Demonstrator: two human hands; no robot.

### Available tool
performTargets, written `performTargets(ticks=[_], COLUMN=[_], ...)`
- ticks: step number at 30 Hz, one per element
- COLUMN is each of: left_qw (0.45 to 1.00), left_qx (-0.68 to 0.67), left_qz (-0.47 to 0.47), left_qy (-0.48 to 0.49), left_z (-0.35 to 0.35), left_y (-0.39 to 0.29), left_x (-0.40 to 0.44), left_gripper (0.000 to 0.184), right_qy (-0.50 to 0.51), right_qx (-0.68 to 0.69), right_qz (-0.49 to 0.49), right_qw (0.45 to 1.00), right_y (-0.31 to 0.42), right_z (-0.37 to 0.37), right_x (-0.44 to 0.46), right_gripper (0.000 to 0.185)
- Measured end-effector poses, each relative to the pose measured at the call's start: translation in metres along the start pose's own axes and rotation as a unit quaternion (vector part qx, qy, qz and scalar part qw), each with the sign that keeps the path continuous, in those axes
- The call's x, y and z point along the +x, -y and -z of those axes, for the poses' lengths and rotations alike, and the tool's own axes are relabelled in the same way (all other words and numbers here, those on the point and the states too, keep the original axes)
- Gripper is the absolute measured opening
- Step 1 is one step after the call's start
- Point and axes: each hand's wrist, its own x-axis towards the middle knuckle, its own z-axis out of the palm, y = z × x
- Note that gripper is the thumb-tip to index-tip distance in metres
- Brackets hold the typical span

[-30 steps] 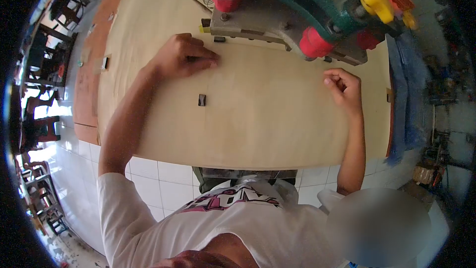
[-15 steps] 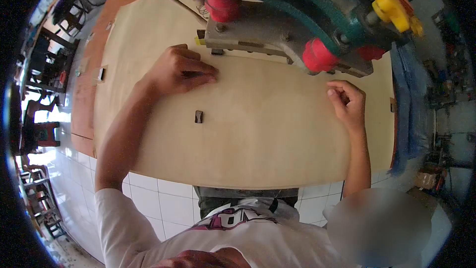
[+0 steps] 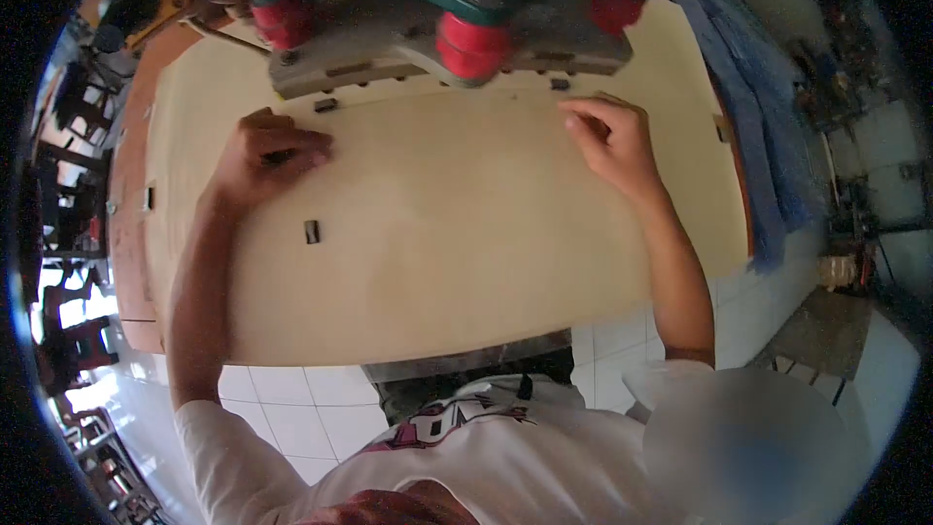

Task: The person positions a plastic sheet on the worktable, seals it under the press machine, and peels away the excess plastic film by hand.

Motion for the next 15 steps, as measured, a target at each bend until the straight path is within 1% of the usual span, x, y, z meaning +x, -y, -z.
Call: performTargets(ticks=[2, 4, 7, 10, 15], left_qw=[1.000, 1.000, 0.999, 1.000, 1.000], left_qx=[0.007, 0.001, 0.034, 0.014, 0.022], left_qz=[-0.025, -0.018, -0.001, 0.015, -0.007], left_qy=[-0.008, 0.002, -0.001, 0.014, -0.001], left_z=[-0.0022, -0.0039, -0.0015, -0.0017, -0.0043], left_y=[0.0035, 0.0014, -0.0007, 0.0015, 0.0036], left_x=[-0.0004, 0.0000, -0.0005, -0.0011, -0.0001], left_gripper=[0.011, 0.013, 0.015, 0.016, 0.015], right_qy=[0.006, 0.014, 0.007, 0.012, 0.002], right_qx=[-0.016, -0.023, -0.027, -0.042, -0.039], right_qz=[-0.005, -0.007, -0.010, 0.001, 0.001], right_qw=[1.000, 1.000, 1.000, 0.999, 0.999], right_y=[0.0006, 0.0028, 0.0027, 0.0009, 0.0002], right_z=[0.0017, 0.0013, -0.0003, 0.0005, 0.0000], right_x=[0.0012, 0.0000, 0.0009, 0.0019, 0.0025], right_gripper=[0.015, 0.015, 0.016, 0.016, 0.017])
